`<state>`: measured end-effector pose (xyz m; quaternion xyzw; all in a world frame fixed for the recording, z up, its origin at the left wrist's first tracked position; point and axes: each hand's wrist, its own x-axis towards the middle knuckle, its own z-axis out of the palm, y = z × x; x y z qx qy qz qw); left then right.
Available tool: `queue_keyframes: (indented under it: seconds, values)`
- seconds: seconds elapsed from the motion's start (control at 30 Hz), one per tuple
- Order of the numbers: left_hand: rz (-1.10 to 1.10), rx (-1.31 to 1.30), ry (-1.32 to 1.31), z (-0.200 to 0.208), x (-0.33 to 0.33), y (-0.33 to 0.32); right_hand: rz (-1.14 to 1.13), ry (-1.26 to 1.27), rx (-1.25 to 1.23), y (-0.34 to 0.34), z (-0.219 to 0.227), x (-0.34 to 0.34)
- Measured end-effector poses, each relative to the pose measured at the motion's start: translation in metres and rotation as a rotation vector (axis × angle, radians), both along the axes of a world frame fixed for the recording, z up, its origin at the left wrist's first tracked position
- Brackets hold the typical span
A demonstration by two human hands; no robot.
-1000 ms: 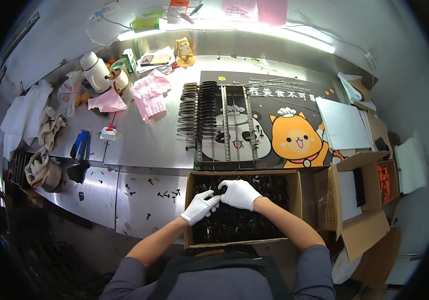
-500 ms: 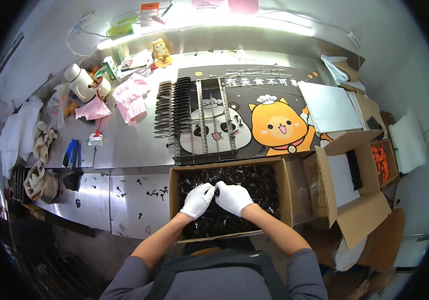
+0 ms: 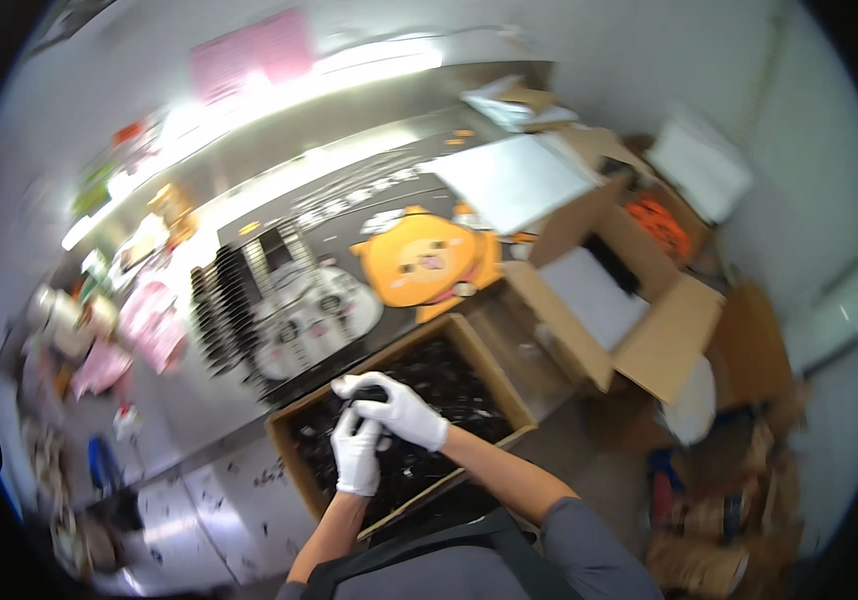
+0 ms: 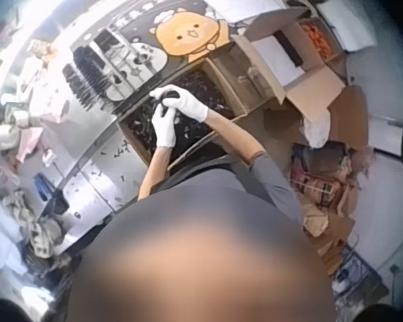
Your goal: The person repeatedly picks up small black plastic components from a box, snaps them together by hand, and places the assembled units into a cardboard box. The person also moves a metal rack aside to access the workspace.
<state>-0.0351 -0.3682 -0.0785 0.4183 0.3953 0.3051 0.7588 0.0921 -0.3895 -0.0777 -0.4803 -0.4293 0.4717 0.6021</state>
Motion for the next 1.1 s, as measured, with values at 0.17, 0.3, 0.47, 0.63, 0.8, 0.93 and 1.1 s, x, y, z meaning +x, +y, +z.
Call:
queue_keyframes:
  seconds: [0.17,0.3,0.47,0.63,0.8,0.93,1.1]
  values:
    - [0.285,1.159,0.300,0.022,0.064,0.017,-0.477,-0.736,-0.267,-0.032,0.071,0.041]
    - [0.033,1.466,0.202,0.048,0.110,-0.010,-0.561,-0.685,-0.100,-0.061,0.053,0.090]
    - [-0.447,1.338,-0.155,0.082,0.158,-0.027,-0.378,-0.259,-0.400,-0.130,0.109,0.197]
    - [-0.316,0.928,-0.073,0.071,0.208,-0.016,-0.787,-0.933,-0.998,-0.177,0.095,0.417]
    - [-0.272,0.712,0.096,0.048,0.236,-0.006,-0.833,-0.985,-1.611,-0.236,-0.039,0.540]
    - [-0.148,0.404,0.175,0.038,0.243,0.008,-0.963,-0.697,-1.674,-0.216,-0.082,0.546]
    - [-0.128,0.428,0.176,0.035,0.253,0.030,-1.375,-0.630,-1.375,-0.205,-0.096,0.530]
